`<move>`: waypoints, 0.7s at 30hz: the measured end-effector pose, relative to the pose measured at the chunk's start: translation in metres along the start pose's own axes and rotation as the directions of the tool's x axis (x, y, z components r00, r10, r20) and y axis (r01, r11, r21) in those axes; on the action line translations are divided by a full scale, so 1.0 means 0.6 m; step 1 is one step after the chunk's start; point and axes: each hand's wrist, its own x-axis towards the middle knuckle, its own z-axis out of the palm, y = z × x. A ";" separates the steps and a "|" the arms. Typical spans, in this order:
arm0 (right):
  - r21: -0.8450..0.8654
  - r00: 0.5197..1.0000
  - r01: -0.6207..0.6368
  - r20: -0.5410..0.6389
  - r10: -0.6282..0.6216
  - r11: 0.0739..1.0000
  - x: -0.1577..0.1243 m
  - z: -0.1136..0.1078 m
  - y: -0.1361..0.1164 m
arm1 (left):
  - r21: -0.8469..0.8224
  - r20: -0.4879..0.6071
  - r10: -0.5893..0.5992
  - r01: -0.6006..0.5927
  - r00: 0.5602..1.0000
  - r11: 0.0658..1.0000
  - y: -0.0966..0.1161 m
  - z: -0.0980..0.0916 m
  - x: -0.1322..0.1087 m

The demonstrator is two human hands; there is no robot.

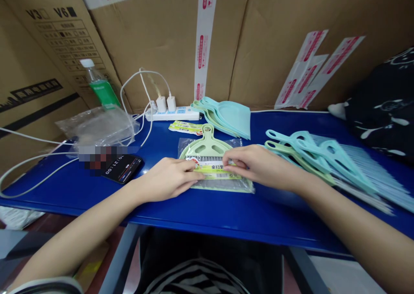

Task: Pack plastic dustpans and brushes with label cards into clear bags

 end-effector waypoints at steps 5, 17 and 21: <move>-0.032 0.999 -0.019 0.028 0.020 0.999 0.000 -0.001 0.001 | 0.017 0.036 -0.009 0.008 0.999 1.000 0.000 0.000 0.000; -0.105 0.993 -0.111 0.038 0.115 0.988 0.000 -0.015 0.001 | 0.116 -0.066 -0.076 0.083 0.995 0.990 -0.002 -0.004 0.001; -0.154 0.985 -0.170 -0.036 0.166 0.973 -0.003 -0.015 0.008 | 0.146 -0.130 -0.191 0.210 0.973 0.967 -0.002 -0.005 0.003</move>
